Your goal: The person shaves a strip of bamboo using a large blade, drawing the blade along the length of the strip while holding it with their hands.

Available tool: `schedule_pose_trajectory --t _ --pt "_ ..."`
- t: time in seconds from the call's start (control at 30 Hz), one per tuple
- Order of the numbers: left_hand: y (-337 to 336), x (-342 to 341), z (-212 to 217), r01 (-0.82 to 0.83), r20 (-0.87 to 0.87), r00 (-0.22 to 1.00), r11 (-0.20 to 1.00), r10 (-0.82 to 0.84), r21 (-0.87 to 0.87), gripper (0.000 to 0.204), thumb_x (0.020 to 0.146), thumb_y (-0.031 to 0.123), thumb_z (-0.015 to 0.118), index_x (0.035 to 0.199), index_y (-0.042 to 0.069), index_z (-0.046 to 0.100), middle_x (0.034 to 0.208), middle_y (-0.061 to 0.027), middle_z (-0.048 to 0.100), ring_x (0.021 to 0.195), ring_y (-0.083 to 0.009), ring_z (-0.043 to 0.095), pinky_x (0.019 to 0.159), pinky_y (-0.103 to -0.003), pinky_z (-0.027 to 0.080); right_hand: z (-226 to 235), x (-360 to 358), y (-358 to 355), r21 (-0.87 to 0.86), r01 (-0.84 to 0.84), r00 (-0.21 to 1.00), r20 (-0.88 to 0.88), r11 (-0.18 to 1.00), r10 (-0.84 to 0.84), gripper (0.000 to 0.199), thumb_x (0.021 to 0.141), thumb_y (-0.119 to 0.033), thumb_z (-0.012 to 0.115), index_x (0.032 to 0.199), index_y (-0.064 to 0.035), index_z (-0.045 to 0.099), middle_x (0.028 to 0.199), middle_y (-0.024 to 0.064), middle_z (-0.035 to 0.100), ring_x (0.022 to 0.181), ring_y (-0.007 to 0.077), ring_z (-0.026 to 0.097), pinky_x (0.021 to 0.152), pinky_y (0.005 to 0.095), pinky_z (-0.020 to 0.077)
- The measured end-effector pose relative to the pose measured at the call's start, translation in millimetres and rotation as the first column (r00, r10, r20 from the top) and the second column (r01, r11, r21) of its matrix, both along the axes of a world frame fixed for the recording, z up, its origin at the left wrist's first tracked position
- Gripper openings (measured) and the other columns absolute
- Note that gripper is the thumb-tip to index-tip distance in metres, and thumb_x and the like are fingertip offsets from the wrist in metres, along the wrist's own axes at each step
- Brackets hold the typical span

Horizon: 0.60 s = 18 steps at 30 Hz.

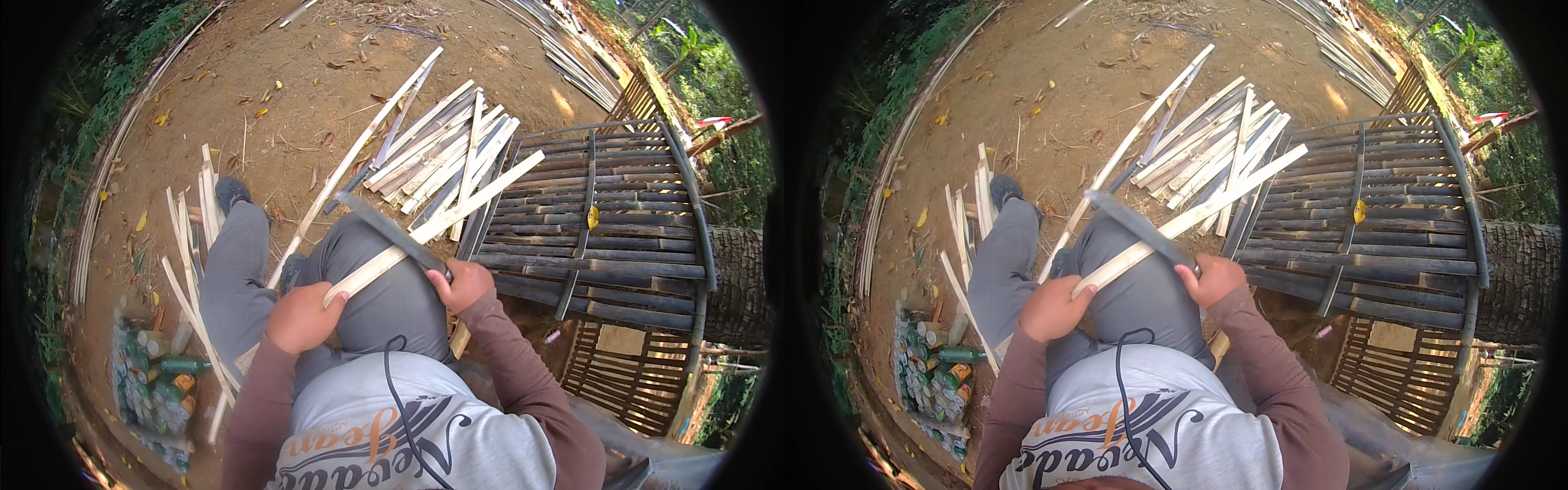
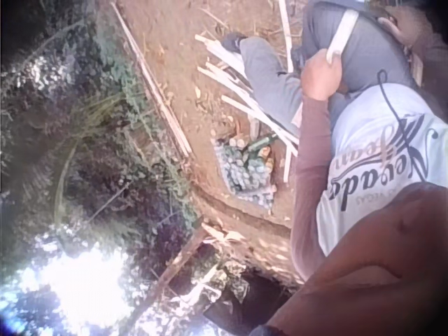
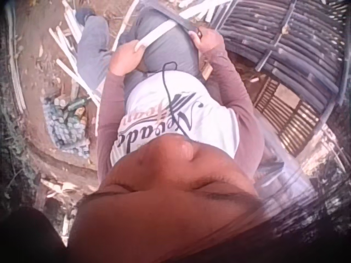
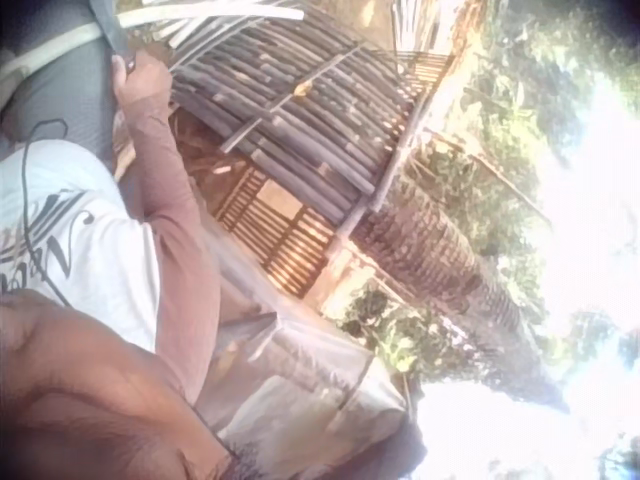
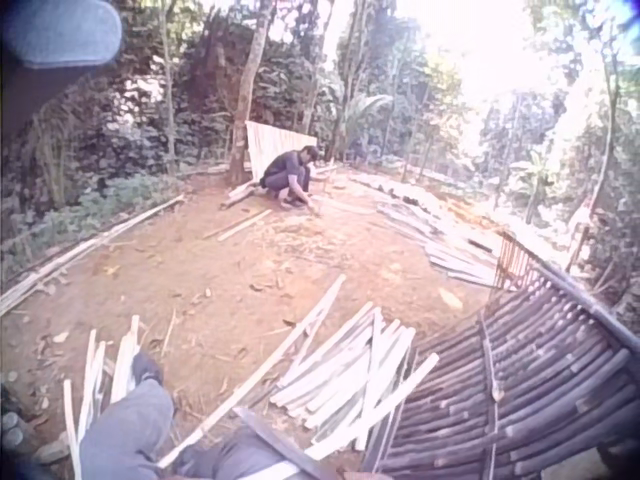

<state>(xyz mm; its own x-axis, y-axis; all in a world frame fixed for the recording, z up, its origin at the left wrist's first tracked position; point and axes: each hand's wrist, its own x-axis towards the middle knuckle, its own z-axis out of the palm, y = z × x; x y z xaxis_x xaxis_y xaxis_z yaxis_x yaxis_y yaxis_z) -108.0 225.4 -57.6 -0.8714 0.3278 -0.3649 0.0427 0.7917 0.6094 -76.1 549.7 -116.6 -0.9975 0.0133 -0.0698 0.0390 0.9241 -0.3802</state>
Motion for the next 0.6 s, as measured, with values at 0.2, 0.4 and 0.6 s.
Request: schedule_pose_trajectory --t 0.2,0.4,0.6 --pt "8 14 4 -0.008 -0.143 0.990 0.995 -0.005 -0.095 0.040 0.103 0.041 0.063 0.093 0.004 0.071 0.083 -0.0243 0.070 0.082 -0.0478 0.068 0.073 -0.057 0.051 -20 -52 125 -0.023 0.557 0.830 0.005 0.830 -0.557 0.066 0.108 -0.058 0.051 0.096 0.0035 0.074 0.085 0.0260 0.071 0.085 0.0478 0.068 0.078 0.0526 0.0524" --pt "4 10 0 -0.041 -0.042 0.998 0.997 0.044 0.066 0.043 0.103 0.041 0.061 0.086 0.003 0.066 0.079 -0.0257 0.069 0.082 -0.0488 0.068 0.074 -0.057 0.053 41 4 12 -0.216 0.126 0.989 -0.046 0.968 -0.139 0.047 0.103 -0.045 0.065 0.091 0.0001 0.068 0.077 0.0246 0.066 0.074 0.0481 0.066 0.068 0.0518 0.0502" --pt "24 -2 22 -0.048 -0.154 0.986 0.995 0.061 0.087 0.041 0.103 0.041 0.063 0.092 0.002 0.068 0.081 -0.0259 0.068 0.082 -0.0493 0.066 0.072 -0.056 0.049 56 15 -42 -0.027 -0.101 0.993 -0.072 0.995 0.099 0.052 0.097 -0.056 0.069 0.084 -0.0058 0.068 0.073 0.0197 0.067 0.072 0.0439 0.068 0.064 0.0510 0.0536"
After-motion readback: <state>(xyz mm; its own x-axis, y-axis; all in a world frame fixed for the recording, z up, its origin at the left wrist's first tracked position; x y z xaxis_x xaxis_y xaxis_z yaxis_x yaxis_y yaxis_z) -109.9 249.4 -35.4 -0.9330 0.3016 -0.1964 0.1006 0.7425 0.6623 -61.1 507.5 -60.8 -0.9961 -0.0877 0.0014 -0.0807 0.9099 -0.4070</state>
